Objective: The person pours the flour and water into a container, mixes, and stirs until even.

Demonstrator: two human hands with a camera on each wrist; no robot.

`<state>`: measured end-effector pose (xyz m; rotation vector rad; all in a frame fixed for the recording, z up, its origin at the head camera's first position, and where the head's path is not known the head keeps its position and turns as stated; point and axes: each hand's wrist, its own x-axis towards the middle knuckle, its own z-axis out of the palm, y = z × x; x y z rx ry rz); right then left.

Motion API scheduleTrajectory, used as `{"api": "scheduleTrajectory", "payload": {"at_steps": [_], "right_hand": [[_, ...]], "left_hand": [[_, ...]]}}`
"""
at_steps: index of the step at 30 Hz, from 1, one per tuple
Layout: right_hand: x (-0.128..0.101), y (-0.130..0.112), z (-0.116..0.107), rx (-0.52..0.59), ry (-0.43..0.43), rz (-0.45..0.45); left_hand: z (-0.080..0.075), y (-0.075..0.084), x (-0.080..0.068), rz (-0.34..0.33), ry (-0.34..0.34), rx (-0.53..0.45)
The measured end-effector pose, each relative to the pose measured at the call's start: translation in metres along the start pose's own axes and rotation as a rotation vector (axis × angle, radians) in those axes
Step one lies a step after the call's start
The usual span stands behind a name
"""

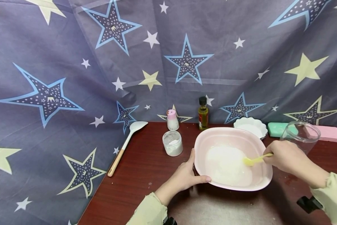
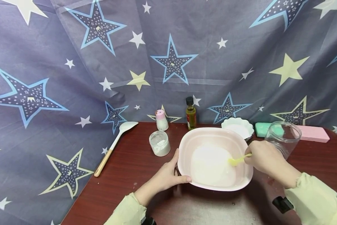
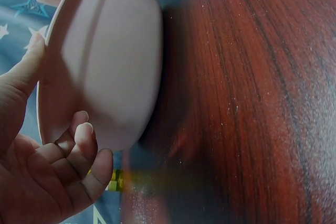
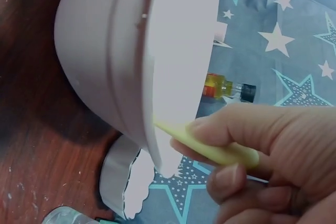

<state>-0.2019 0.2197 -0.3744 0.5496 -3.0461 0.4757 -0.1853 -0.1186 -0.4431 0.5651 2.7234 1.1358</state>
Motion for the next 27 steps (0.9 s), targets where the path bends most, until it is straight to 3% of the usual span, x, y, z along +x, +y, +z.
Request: {"api": "scheduleTrajectory", "payload": {"at_steps": [8,17,27], "right_hand": [[-0.007,0.005,0.001,0.02,-0.009,-0.056],[-0.012,0.005,0.011,0.195,-0.116,-0.063],[-0.005,-0.009,0.026,0.191,-0.07,-0.131]], "left_hand": [[-0.001,0.001,0.0,-0.001,-0.004,-0.001],[-0.001,0.0,0.0,0.0,-0.007,-0.003],[0.0,0.0,0.001,-0.001,-0.001,-0.011]]}}
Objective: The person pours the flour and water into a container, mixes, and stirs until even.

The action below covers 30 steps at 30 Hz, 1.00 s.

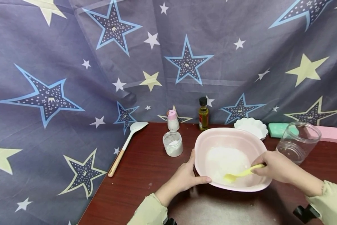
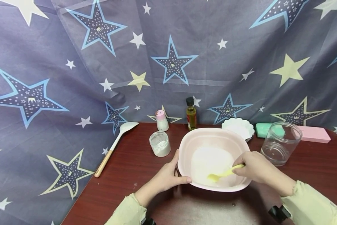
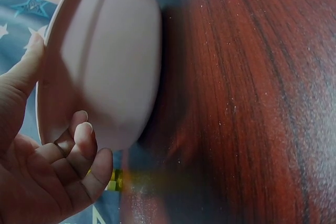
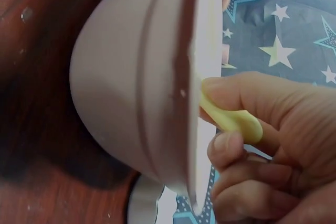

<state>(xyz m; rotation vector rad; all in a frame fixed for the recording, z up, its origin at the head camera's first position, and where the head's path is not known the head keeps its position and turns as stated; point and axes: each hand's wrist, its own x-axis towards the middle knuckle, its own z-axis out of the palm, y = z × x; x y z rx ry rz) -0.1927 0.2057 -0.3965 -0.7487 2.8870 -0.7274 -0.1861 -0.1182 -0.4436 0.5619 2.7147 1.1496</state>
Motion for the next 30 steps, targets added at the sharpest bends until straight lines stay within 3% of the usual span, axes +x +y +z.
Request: {"api": "scheduleTrajectory", "payload": {"at_steps": [10,20,30], "right_hand": [[0.021,-0.012,0.02,0.039,0.104,-0.022],[0.044,-0.018,0.032,0.065,0.175,0.009],[0.047,-0.012,0.022,-0.058,0.25,0.128]], "left_hand": [[-0.002,0.0,0.001,-0.007,-0.005,-0.023],[-0.001,0.0,0.0,-0.007,0.004,-0.004],[0.0,-0.001,-0.001,-0.002,-0.004,-0.032]]}}
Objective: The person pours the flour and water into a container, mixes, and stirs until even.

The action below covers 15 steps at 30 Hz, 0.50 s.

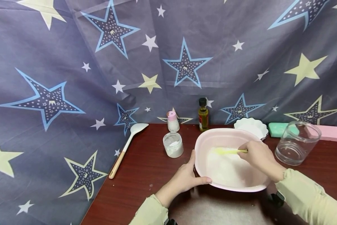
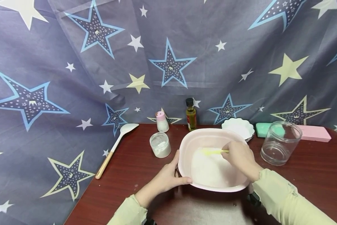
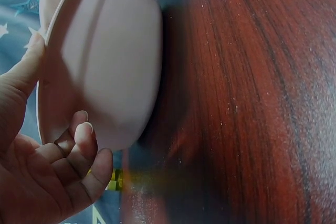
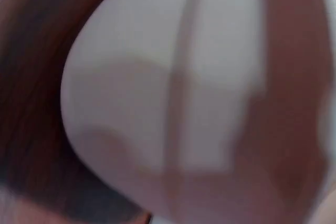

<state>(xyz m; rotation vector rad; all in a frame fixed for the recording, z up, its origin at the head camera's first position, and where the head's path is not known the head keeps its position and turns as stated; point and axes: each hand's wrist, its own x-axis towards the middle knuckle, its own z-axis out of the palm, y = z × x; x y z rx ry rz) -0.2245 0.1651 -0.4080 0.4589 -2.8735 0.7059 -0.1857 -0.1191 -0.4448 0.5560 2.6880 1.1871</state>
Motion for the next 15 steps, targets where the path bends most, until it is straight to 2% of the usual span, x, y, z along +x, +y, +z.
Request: {"api": "scheduleTrajectory", "payload": {"at_steps": [6,15], "right_hand": [[-0.006,0.016,-0.018,-0.053,-0.036,0.043],[-0.018,0.029,-0.043,-0.082,-0.141,0.002]], "left_hand": [[0.002,0.0,0.0,0.006,0.004,-0.011],[0.002,-0.001,0.0,0.001,0.005,-0.014]]}}
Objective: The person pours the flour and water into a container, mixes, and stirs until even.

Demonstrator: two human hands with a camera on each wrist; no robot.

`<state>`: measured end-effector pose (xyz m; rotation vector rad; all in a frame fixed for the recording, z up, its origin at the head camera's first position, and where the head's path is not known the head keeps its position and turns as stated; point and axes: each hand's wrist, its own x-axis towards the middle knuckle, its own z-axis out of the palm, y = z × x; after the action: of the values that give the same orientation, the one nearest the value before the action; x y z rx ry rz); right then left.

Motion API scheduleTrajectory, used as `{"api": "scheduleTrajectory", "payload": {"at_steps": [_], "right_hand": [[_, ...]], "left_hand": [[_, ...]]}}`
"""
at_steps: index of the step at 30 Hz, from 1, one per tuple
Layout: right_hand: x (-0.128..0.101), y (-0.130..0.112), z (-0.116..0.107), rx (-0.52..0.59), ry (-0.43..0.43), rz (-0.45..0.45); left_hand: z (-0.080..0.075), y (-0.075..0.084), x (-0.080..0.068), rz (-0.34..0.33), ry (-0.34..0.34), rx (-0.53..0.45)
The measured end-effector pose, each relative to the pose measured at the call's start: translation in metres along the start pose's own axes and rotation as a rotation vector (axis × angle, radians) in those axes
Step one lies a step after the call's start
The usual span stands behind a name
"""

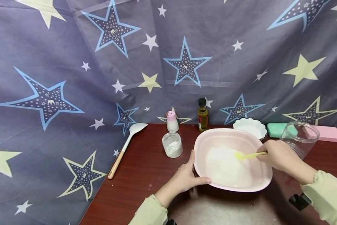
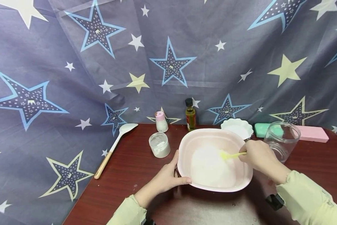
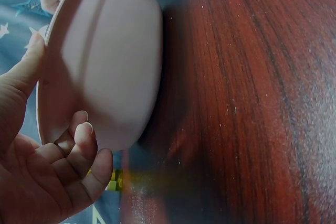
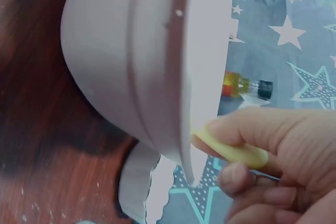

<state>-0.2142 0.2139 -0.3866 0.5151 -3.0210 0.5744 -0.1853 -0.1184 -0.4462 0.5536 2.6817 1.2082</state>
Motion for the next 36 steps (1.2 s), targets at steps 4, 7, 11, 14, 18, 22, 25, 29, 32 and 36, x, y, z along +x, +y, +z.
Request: {"api": "scheduleTrajectory", "payload": {"at_steps": [4,7,11,14,18,22,25,29,32,36], "right_hand": [[-0.007,0.006,-0.003,0.001,-0.036,-0.042],[-0.013,0.01,-0.004,0.013,-0.053,-0.071],[-0.02,0.012,-0.004,0.068,-0.09,-0.105],[-0.023,0.01,-0.002,0.125,-0.131,-0.137],[-0.024,0.003,0.004,0.172,-0.166,-0.162],[-0.022,-0.007,0.013,0.184,-0.144,-0.195],[-0.018,-0.013,0.021,0.173,-0.101,-0.227],[-0.012,-0.019,0.031,0.172,-0.046,-0.258],[-0.007,-0.024,0.036,0.199,-0.032,-0.255],[0.001,-0.031,0.042,0.201,-0.001,-0.211]], "left_hand": [[-0.001,0.0,-0.001,-0.015,-0.005,-0.003],[-0.001,0.0,-0.001,-0.01,-0.005,0.007],[-0.001,0.0,0.0,0.0,0.001,0.028],[-0.001,0.001,0.0,0.003,0.006,0.043],[-0.001,0.001,0.001,0.002,0.004,0.047],[-0.001,0.001,0.001,-0.003,0.002,0.037],[0.0,0.001,0.001,-0.007,0.002,0.031],[0.0,0.001,0.001,-0.022,-0.006,0.011],[0.001,0.001,0.0,-0.026,-0.006,0.008],[0.002,0.001,0.0,-0.011,0.005,0.022]]}}
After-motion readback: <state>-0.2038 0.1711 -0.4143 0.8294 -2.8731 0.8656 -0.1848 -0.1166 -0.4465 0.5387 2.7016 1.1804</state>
